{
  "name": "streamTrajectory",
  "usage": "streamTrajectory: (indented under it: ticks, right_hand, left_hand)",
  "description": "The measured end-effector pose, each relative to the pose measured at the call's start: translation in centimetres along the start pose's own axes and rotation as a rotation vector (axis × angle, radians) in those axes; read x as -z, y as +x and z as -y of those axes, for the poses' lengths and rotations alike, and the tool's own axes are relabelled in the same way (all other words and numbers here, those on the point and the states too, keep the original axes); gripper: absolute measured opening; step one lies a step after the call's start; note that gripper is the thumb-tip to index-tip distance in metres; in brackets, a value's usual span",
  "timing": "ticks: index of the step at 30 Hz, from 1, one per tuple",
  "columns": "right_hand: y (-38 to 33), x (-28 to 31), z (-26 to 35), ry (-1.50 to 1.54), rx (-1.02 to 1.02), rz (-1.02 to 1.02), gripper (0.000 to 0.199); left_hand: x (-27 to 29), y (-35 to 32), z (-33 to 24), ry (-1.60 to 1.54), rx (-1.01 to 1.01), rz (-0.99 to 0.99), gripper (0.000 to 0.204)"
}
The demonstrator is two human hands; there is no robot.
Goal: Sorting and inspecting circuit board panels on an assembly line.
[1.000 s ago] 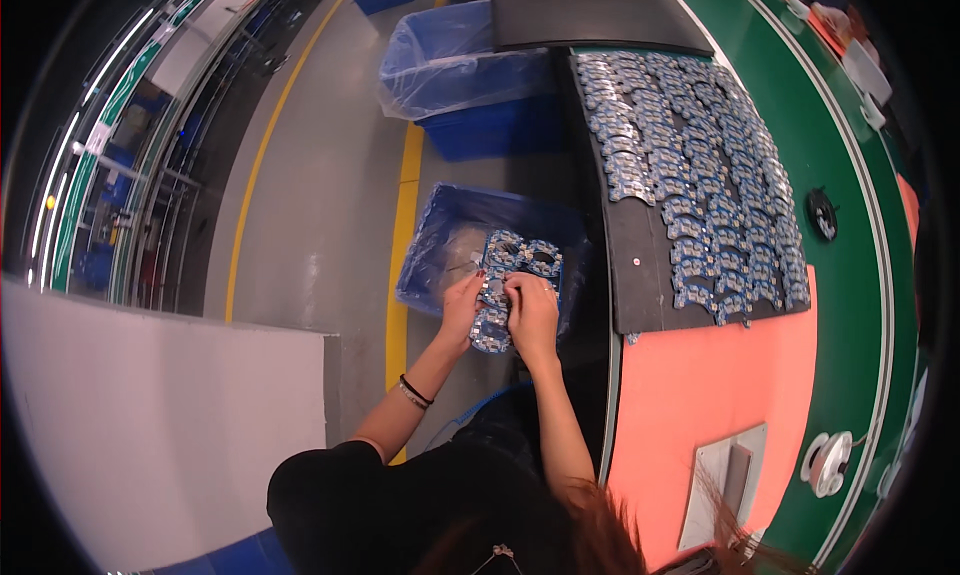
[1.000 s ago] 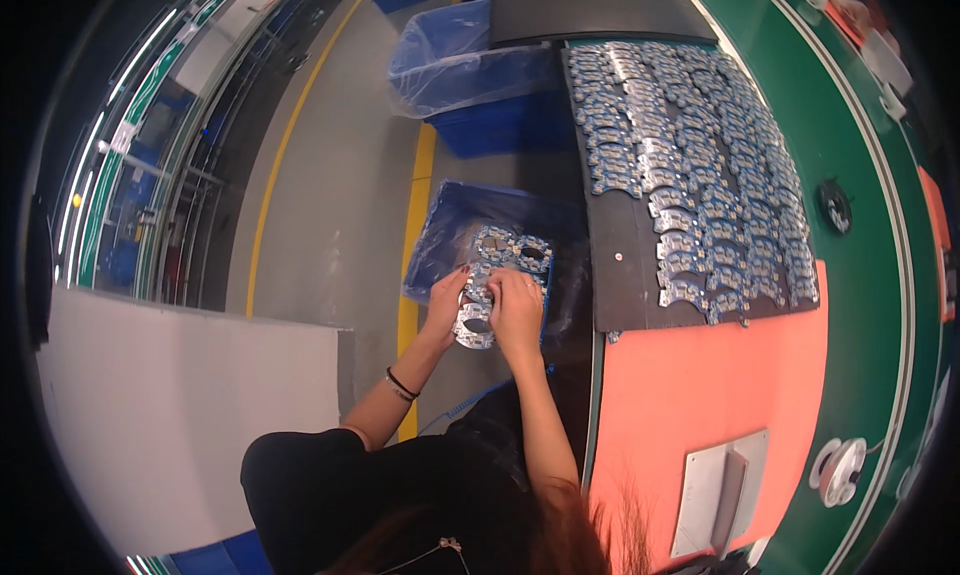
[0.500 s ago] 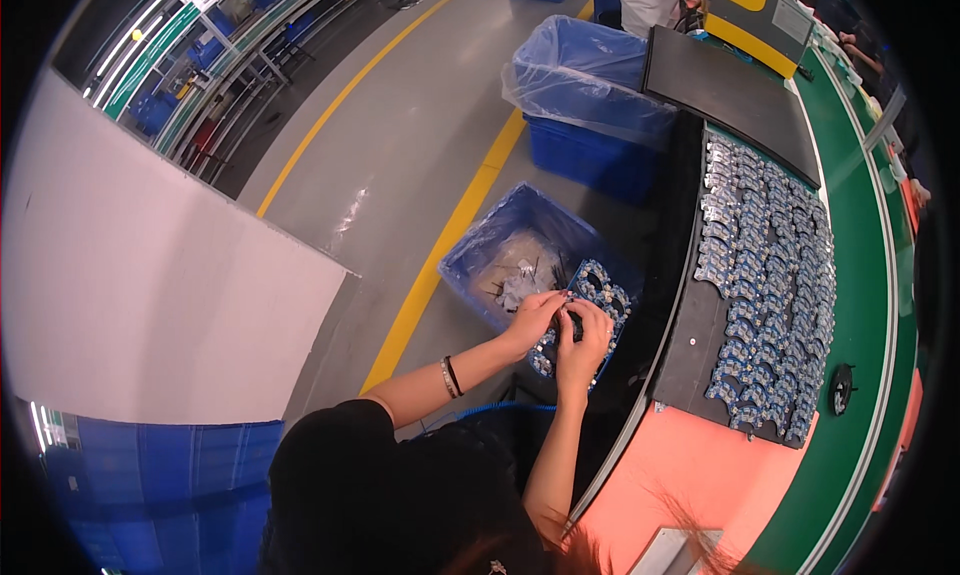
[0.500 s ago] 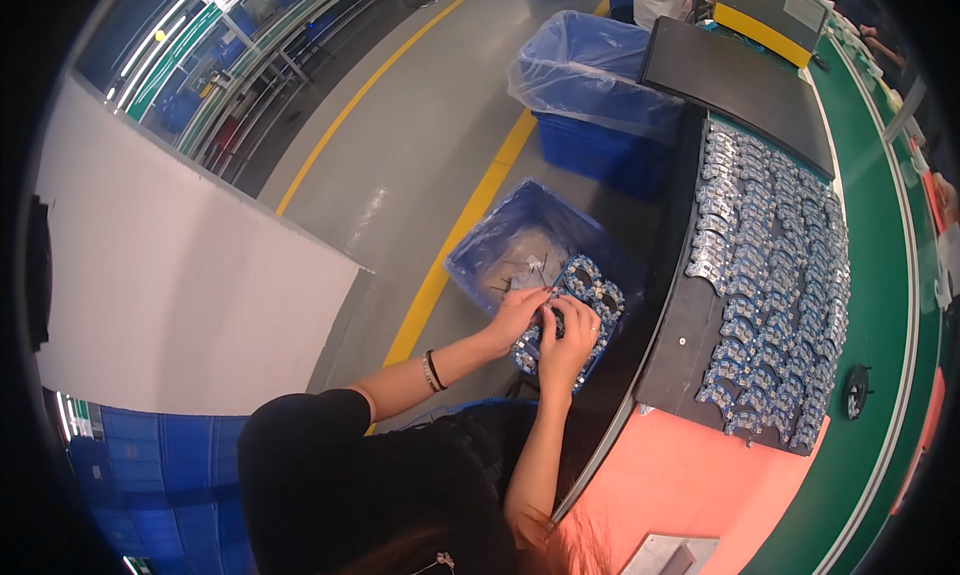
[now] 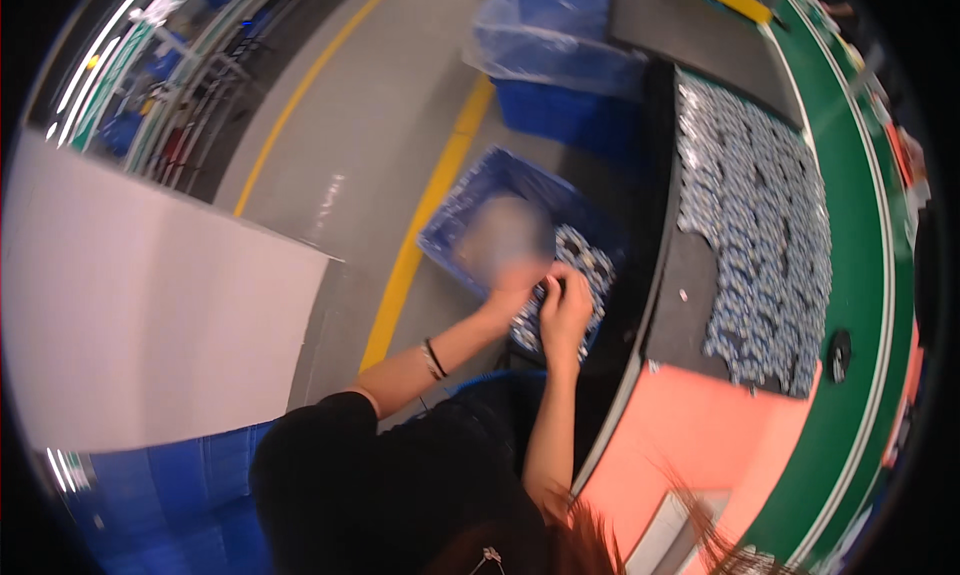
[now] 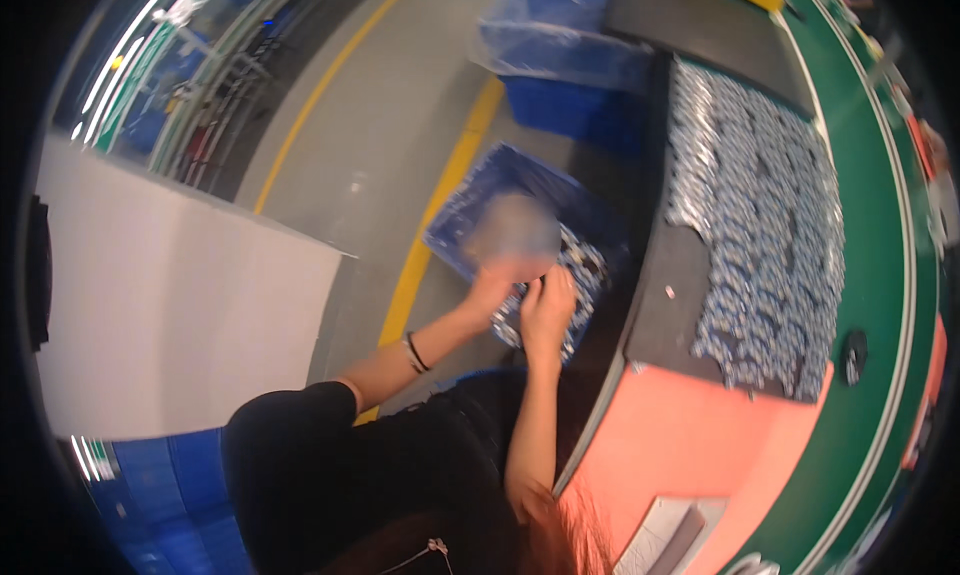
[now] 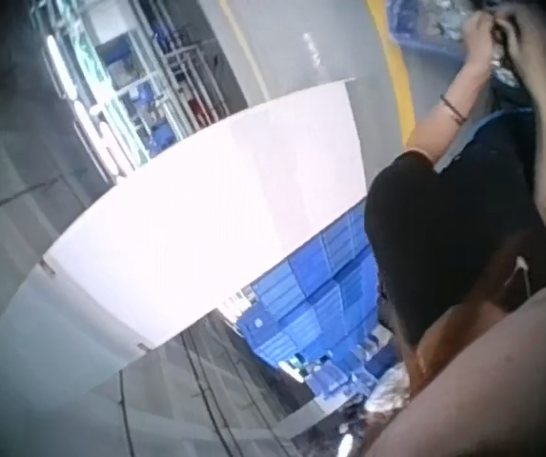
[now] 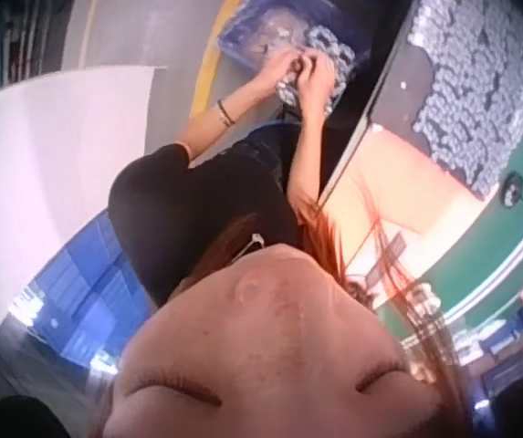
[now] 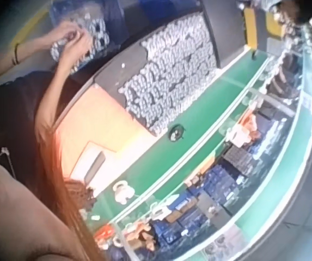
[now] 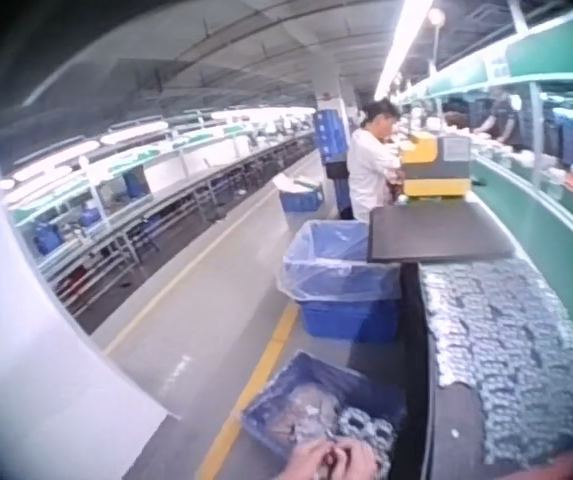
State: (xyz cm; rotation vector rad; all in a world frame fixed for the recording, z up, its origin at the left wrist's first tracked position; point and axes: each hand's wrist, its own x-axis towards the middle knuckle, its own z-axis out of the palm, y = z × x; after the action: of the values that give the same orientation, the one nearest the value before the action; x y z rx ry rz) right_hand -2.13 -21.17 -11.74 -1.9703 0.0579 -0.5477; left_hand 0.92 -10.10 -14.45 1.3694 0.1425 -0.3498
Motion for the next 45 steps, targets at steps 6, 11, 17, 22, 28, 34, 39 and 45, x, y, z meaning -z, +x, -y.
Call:
streamTrajectory:
  ticks: [6, 11, 17, 22, 28, 34, 39, 45]
  right_hand:
    - [0.8, 0.7, -1.4, 0.12, -0.156, -0.1, 0.007]
    - [1.2, 1.7, -1.8, 0.091, -0.193, -0.22, 0.008]
    - [2.5, 0.7, -0.9, 0.045, 0.062, 0.023, 0.011]
    - [2.6, -1.3, -1.1, -0.052, 0.183, 0.026, 0.008]
    - [2.4, -0.6, -1.9, 0.11, 0.018, -0.109, 0.004]
    - [2.6, 3.2, -3.2, -0.018, -0.184, -0.157, 0.012]
    - [0.3, 2.6, -5.6, 0.173, -0.408, -0.149, 0.021]
    - [-1.8, 0.4, -6.0, 0.451, -0.508, 0.005, 0.031]
  left_hand:
    - [0.9, 0.2, -0.7, -0.16, 0.115, 0.023, 0.027]
    - [1.3, 0.2, -1.7, -0.154, 0.121, 0.043, 0.031]
    - [2.1, 0.5, -1.6, -0.156, 0.068, 0.055, 0.03]
    - [2.3, 1.1, -1.2, -0.11, 0.025, 0.024, 0.03]
    - [2.3, 1.1, -1.2, -0.153, 0.082, 0.015, 0.03]
    - [4.2, 1.6, -1.8, -0.08, 0.086, -0.038, 0.033]
    - [5.4, 2.4, -1.9, -0.168, 0.08, -0.078, 0.036]
    - [5.3, 2.2, -3.1, -0.126, 0.014, -0.014, 0.033]
